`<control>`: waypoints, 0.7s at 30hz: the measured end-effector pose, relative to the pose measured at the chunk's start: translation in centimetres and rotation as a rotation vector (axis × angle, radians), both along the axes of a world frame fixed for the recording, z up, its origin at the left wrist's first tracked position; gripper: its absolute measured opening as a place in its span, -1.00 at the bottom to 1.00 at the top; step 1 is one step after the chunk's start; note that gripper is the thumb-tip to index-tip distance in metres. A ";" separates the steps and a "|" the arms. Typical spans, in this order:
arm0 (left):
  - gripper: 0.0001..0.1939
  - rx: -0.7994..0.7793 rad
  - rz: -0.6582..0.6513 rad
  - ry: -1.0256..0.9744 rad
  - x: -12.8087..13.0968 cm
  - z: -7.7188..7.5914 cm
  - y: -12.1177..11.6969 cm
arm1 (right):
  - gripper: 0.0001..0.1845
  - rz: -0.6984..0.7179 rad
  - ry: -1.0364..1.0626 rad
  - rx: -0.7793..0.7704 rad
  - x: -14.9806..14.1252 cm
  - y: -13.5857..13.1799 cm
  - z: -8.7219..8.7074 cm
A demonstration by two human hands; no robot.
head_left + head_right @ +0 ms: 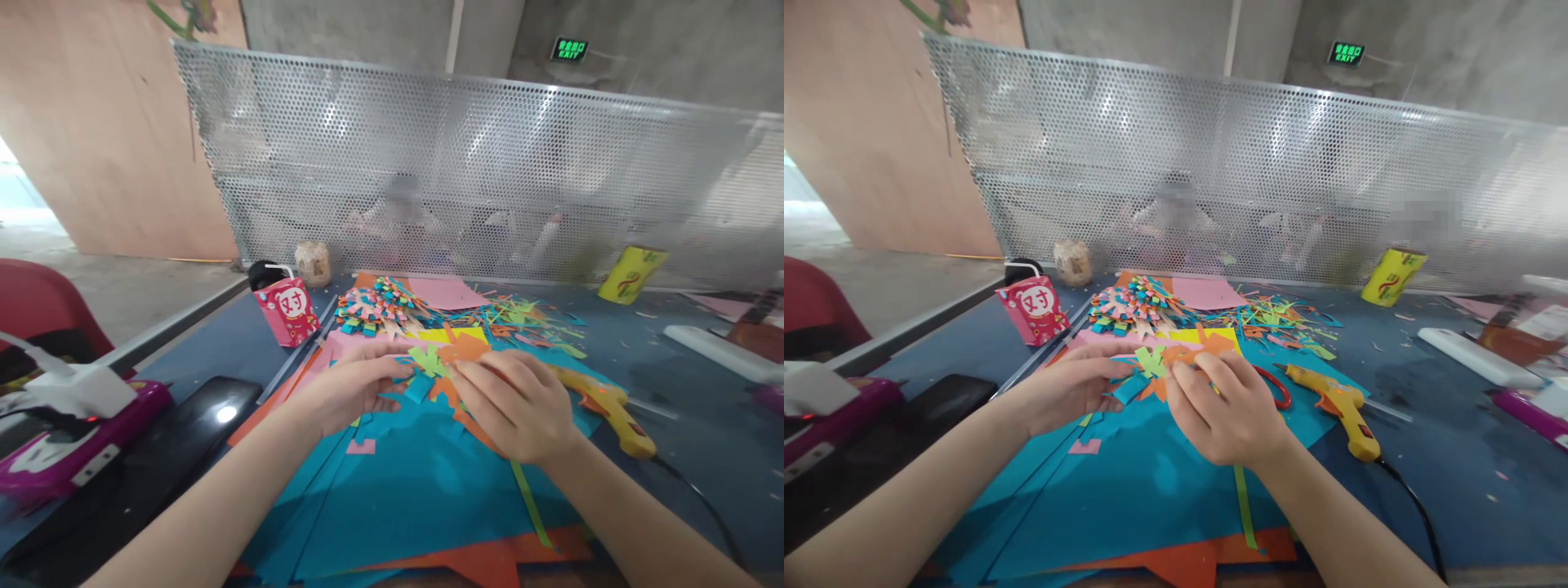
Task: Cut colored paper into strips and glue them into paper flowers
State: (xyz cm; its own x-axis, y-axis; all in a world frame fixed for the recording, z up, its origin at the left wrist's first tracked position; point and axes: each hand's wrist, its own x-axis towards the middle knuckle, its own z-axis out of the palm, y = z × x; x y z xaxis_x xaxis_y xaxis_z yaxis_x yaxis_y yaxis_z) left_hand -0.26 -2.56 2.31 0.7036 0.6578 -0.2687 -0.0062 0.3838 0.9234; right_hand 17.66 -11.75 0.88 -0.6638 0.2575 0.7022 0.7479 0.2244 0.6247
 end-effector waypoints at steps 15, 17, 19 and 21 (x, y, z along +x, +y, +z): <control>-0.69 0.057 -0.018 0.000 -0.2 0.2 0.0 | -0.88 0.000 -0.013 -0.011 -0.1 0.0 -0.1; -0.67 0.063 -0.014 0.005 -0.1 0.2 0.0 | -0.89 0.001 -0.019 -0.008 -0.2 -0.1 -0.1; -0.66 0.057 -0.005 0.006 -0.1 0.2 -0.1 | -0.90 0.006 -0.020 -0.005 -0.3 -0.1 -0.1; -0.65 0.052 -0.002 0.004 -0.1 0.2 -0.1 | -0.90 0.011 -0.017 -0.009 -0.3 -0.1 -0.1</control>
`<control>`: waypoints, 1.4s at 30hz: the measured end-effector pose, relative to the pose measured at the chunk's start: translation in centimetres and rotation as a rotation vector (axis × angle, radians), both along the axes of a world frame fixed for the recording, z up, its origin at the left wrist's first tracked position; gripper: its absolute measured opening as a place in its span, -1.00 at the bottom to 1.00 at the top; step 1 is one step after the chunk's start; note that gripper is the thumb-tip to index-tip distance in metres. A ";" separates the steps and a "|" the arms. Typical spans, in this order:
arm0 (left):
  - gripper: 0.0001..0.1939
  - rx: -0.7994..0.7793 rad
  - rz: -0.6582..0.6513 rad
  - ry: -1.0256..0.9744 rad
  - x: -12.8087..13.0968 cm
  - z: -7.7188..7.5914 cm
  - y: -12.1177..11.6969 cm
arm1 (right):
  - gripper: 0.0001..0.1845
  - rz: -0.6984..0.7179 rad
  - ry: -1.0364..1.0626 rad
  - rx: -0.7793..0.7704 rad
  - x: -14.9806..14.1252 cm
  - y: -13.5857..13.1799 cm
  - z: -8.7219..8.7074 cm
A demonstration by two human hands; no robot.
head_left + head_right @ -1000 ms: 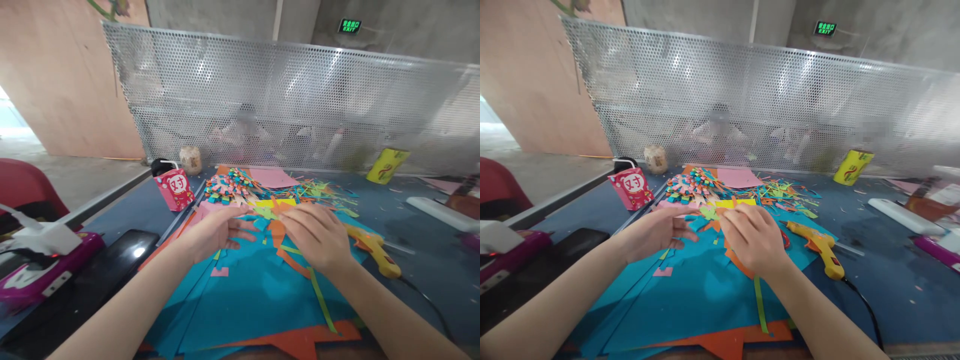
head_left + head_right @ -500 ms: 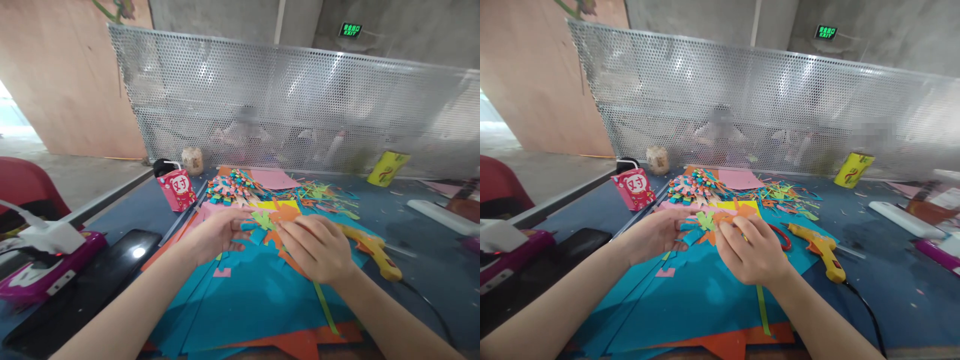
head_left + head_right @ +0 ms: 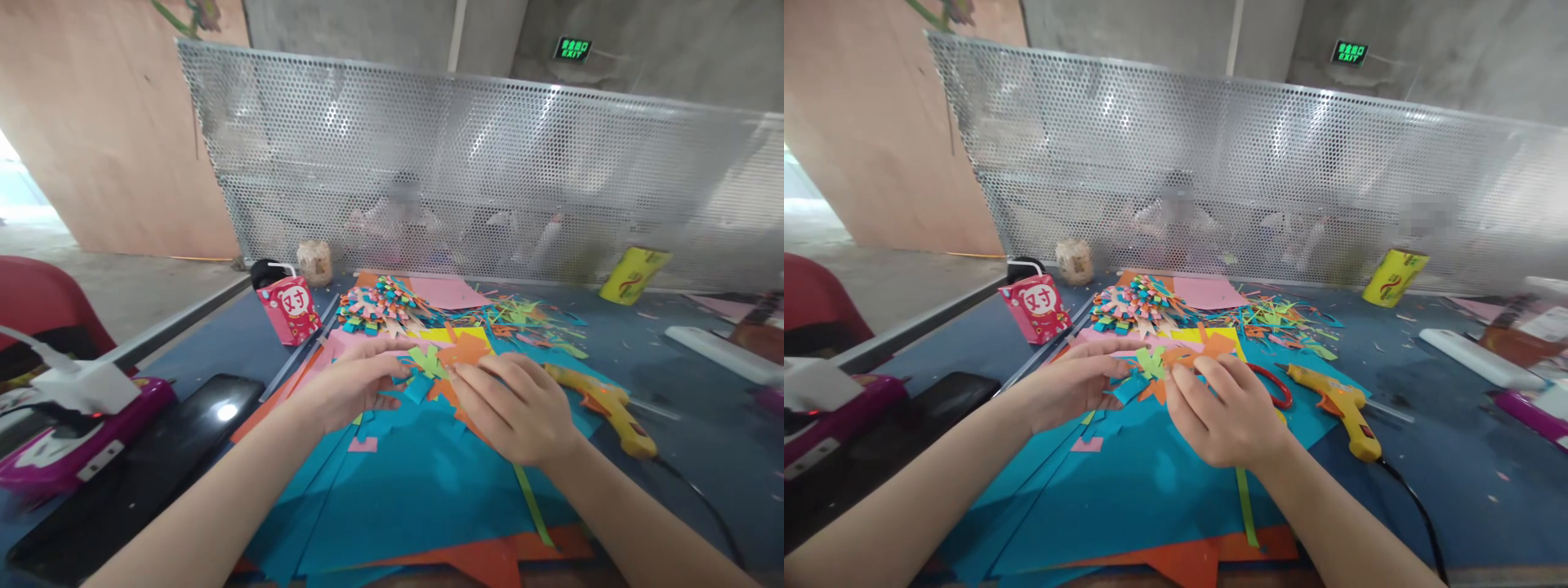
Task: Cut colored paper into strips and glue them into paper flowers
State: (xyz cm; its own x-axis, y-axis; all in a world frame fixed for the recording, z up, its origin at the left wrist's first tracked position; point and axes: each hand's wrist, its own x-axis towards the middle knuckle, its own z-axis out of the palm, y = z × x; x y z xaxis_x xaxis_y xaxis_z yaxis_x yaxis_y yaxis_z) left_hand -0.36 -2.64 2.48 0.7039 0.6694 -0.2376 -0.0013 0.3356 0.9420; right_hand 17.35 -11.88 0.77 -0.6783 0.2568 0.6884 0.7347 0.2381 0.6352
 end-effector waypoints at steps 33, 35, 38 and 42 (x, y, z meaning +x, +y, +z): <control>-0.76 0.396 0.341 -0.188 1.3 -1.5 1.9 | -0.88 0.117 0.758 -1.014 -0.4 2.5 -2.5; -0.75 0.387 0.363 -0.193 1.1 -1.4 2.2 | -0.90 0.182 0.859 -1.068 -0.4 2.6 -2.5; -0.76 0.321 0.485 -0.240 0.3 -0.8 3.1 | -0.86 0.274 1.160 -1.246 0.0 3.0 -2.9; -0.82 0.222 0.601 -0.248 -2.0 0.0 4.6 | -0.77 0.358 1.383 -1.334 0.7 3.6 -3.5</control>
State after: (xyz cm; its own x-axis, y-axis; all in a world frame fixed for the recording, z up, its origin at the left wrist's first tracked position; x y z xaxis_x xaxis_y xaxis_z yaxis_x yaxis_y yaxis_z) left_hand -2.33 1.94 2.45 0.2106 0.9750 0.0710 -0.3514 0.0077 0.9362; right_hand 18.09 -8.31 -2.72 -0.0611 0.9738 0.2190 0.3043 0.2272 -0.9251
